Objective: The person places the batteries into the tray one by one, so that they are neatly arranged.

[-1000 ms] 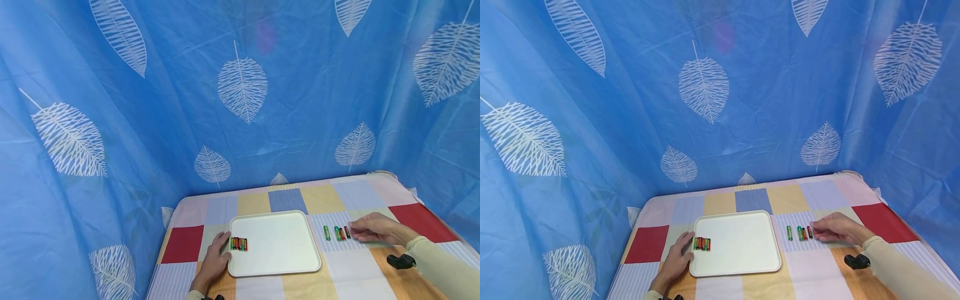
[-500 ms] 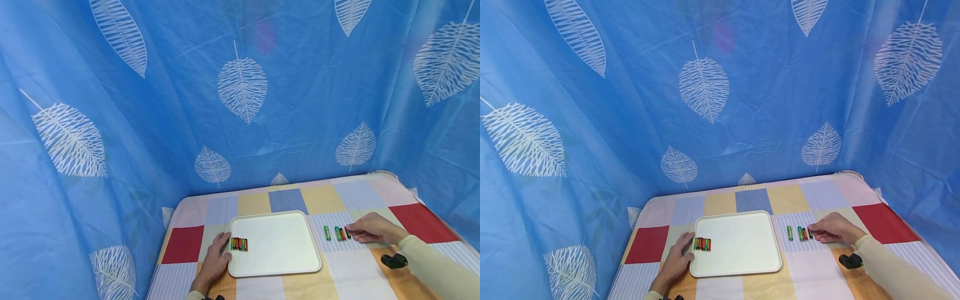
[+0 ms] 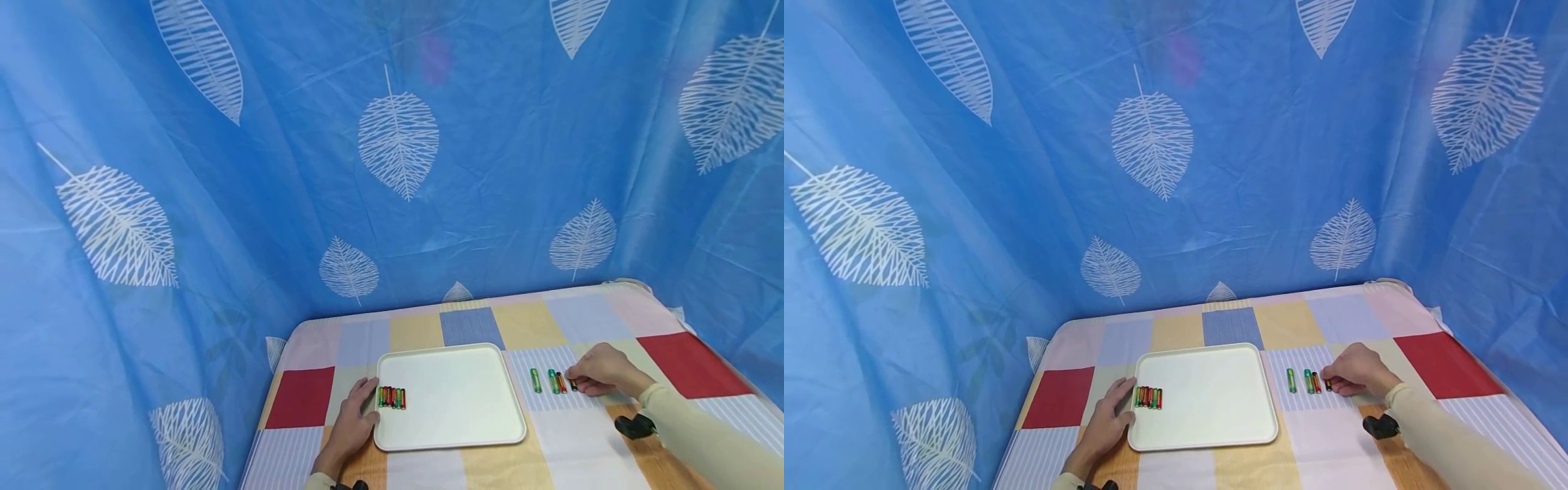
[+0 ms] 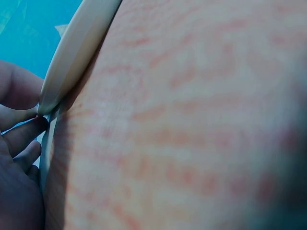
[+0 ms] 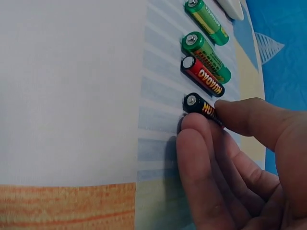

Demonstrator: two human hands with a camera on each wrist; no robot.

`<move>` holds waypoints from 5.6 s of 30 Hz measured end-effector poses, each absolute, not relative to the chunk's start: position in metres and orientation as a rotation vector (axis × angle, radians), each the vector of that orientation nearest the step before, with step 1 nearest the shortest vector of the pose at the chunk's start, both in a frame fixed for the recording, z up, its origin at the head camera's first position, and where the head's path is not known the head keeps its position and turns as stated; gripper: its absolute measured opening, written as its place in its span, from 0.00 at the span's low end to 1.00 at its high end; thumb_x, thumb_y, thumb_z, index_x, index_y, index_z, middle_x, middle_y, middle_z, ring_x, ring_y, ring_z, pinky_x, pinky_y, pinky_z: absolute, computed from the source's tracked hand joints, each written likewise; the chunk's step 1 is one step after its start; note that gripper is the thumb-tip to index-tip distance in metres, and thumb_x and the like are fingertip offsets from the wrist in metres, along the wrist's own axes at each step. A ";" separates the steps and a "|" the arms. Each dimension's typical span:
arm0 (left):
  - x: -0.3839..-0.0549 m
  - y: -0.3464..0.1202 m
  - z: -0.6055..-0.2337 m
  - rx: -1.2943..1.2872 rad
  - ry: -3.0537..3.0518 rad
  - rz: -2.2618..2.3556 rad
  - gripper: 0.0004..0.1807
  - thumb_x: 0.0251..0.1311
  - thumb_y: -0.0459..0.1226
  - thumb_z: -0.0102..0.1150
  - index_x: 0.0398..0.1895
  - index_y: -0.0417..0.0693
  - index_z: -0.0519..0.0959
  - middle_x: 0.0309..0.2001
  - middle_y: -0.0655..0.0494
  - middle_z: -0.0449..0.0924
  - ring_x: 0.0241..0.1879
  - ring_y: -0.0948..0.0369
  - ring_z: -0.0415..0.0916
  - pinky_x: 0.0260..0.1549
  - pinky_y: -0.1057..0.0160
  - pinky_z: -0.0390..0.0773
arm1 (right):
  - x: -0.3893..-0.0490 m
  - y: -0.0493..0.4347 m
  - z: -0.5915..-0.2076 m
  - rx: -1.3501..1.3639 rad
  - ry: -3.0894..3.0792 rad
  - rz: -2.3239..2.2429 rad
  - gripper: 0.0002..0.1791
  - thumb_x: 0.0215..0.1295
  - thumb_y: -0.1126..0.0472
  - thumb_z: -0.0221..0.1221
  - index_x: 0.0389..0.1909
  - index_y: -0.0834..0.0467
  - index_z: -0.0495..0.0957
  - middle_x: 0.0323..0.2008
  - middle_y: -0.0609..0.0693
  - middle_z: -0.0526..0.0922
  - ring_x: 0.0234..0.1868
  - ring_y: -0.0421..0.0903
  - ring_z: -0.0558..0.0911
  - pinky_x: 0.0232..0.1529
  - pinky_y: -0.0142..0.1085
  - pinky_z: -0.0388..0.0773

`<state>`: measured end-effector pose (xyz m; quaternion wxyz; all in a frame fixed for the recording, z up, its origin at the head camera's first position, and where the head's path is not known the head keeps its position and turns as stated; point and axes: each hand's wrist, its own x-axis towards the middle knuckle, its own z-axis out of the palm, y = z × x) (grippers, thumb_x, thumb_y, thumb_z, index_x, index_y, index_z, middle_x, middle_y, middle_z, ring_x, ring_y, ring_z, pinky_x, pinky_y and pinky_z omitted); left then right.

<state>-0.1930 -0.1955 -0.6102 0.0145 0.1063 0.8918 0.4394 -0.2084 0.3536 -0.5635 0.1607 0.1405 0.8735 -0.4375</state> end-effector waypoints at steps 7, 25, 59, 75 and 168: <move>-0.194 -0.195 -0.611 0.328 2.767 1.385 0.41 0.57 0.27 0.59 0.80 0.39 0.72 0.81 0.29 0.62 0.81 0.28 0.58 0.76 0.20 0.54 | -0.208 0.349 -0.559 0.409 2.515 -1.205 0.13 0.68 0.58 0.71 0.30 0.65 0.87 0.21 0.51 0.86 0.20 0.42 0.84 0.28 0.33 0.86; -0.195 -0.197 -0.609 0.341 2.772 1.378 0.40 0.58 0.27 0.59 0.80 0.39 0.72 0.81 0.29 0.62 0.81 0.29 0.58 0.76 0.20 0.54 | -0.214 0.332 -0.535 0.258 2.140 -1.644 0.17 0.78 0.56 0.64 0.47 0.69 0.86 0.30 0.51 0.91 0.30 0.42 0.91 0.41 0.36 0.91; -0.196 -0.195 -0.610 0.302 2.775 1.357 0.41 0.58 0.28 0.60 0.80 0.41 0.73 0.82 0.30 0.62 0.81 0.28 0.59 0.74 0.18 0.52 | -0.232 0.113 -0.560 -0.055 1.927 -1.762 0.10 0.68 0.66 0.67 0.38 0.72 0.88 0.23 0.51 0.88 0.24 0.38 0.87 0.30 0.32 0.89; -0.194 -0.195 -0.610 0.361 2.767 1.390 0.41 0.57 0.26 0.61 0.79 0.38 0.73 0.81 0.27 0.61 0.80 0.26 0.59 0.75 0.20 0.56 | -0.226 0.053 -0.573 0.015 2.093 -1.688 0.07 0.65 0.66 0.70 0.29 0.67 0.90 0.18 0.51 0.87 0.17 0.37 0.85 0.25 0.33 0.87; -0.197 -0.195 -0.611 0.294 2.782 1.344 0.40 0.58 0.28 0.60 0.80 0.41 0.72 0.82 0.30 0.62 0.80 0.28 0.59 0.75 0.19 0.54 | -0.195 0.359 -0.545 0.257 1.798 -1.884 0.19 0.80 0.55 0.64 0.57 0.66 0.87 0.46 0.57 0.94 0.45 0.49 0.95 0.52 0.41 0.90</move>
